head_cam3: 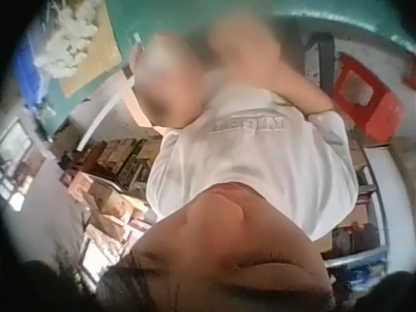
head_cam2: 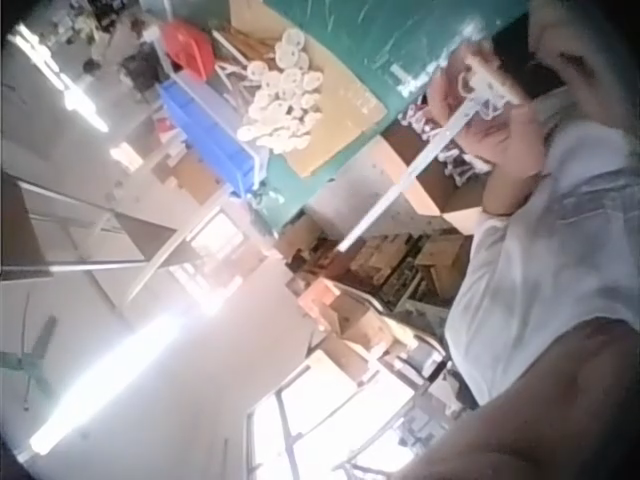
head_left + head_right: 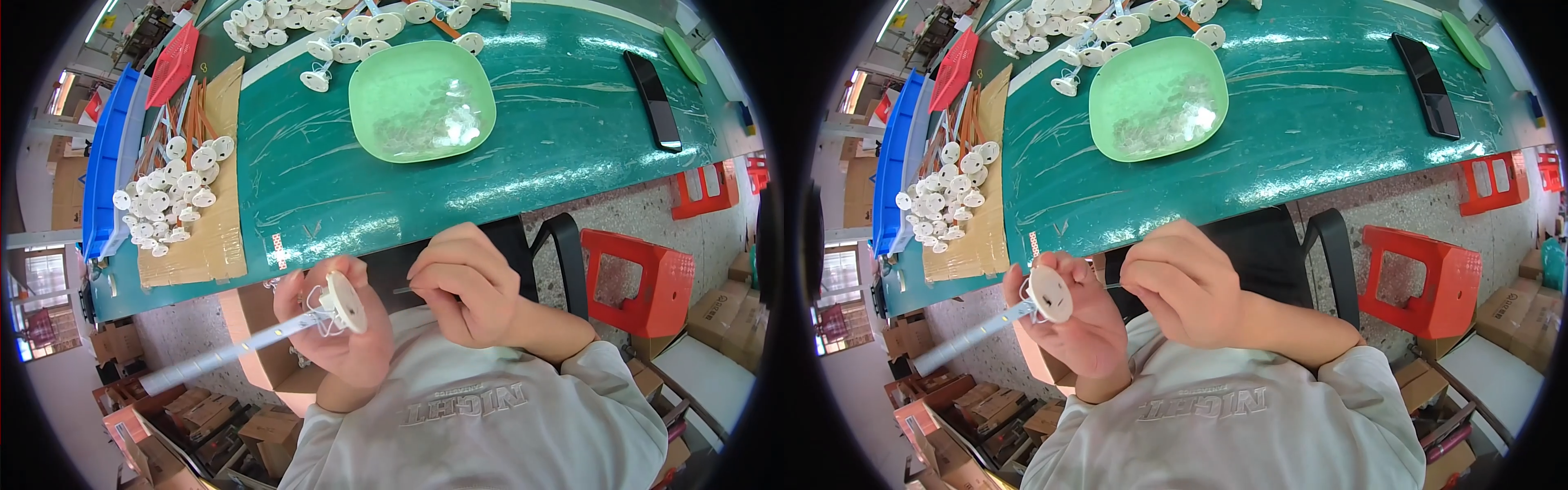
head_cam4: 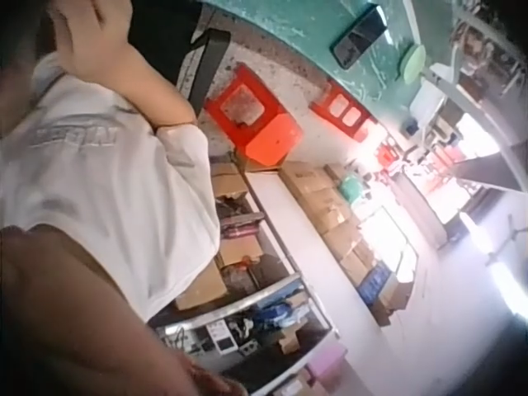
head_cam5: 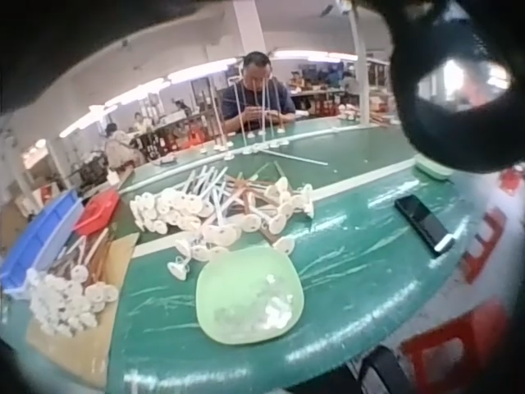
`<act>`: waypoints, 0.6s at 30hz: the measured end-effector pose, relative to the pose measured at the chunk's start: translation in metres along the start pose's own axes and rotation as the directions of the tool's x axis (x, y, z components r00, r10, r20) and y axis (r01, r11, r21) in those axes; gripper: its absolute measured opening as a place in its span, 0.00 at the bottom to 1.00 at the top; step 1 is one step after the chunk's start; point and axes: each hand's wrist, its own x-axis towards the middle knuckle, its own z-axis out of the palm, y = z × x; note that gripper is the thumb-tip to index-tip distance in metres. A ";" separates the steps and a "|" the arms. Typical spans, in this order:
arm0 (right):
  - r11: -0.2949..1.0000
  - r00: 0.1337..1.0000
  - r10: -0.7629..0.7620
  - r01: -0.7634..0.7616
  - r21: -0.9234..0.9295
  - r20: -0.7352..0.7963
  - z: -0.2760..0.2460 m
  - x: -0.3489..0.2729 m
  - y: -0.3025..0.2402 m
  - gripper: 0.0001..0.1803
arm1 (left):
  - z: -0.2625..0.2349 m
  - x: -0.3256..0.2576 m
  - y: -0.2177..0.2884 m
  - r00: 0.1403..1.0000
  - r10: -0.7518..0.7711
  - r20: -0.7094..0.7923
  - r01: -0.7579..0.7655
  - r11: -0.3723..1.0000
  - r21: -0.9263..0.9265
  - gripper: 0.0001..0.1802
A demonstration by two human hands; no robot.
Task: Manually attaching circular plastic bases to rigid LED strips at an assembly workbench.
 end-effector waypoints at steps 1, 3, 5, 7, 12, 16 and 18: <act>0.999 0.999 -0.053 0.053 -0.003 -0.001 -0.002 0.003 0.000 0.13 | -0.004 -0.001 -0.002 0.999 0.039 -0.012 -0.038 0.995 0.087 0.31; 0.994 0.994 -0.105 0.105 -0.003 0.000 -0.003 0.005 -0.001 0.14 | -0.015 -0.007 0.000 1.000 -0.002 0.001 0.002 0.989 0.151 0.33; 0.986 0.985 -0.164 0.163 0.040 0.043 -0.001 0.006 -0.001 0.15 | -0.030 -0.012 -0.003 0.996 -0.026 0.082 0.010 0.983 0.181 0.34; 0.984 0.982 -0.175 0.172 0.045 0.069 0.000 0.007 0.001 0.15 | -0.039 -0.013 -0.001 0.987 -0.043 0.155 0.013 0.983 0.185 0.34; 0.978 0.966 -0.204 0.196 0.065 0.158 -0.004 0.010 -0.001 0.16 | -0.045 -0.015 0.002 0.959 -0.136 0.251 0.108 0.987 0.120 0.34; 0.979 0.959 -0.204 0.198 0.048 0.198 -0.003 0.010 -0.008 0.16 | -0.048 -0.016 0.003 0.967 -0.155 0.202 0.139 0.986 0.092 0.34; 0.983 0.962 -0.182 0.180 0.029 0.204 -0.003 0.010 -0.009 0.16 | -0.049 -0.013 0.003 0.955 -0.140 0.262 0.117 0.988 0.100 0.35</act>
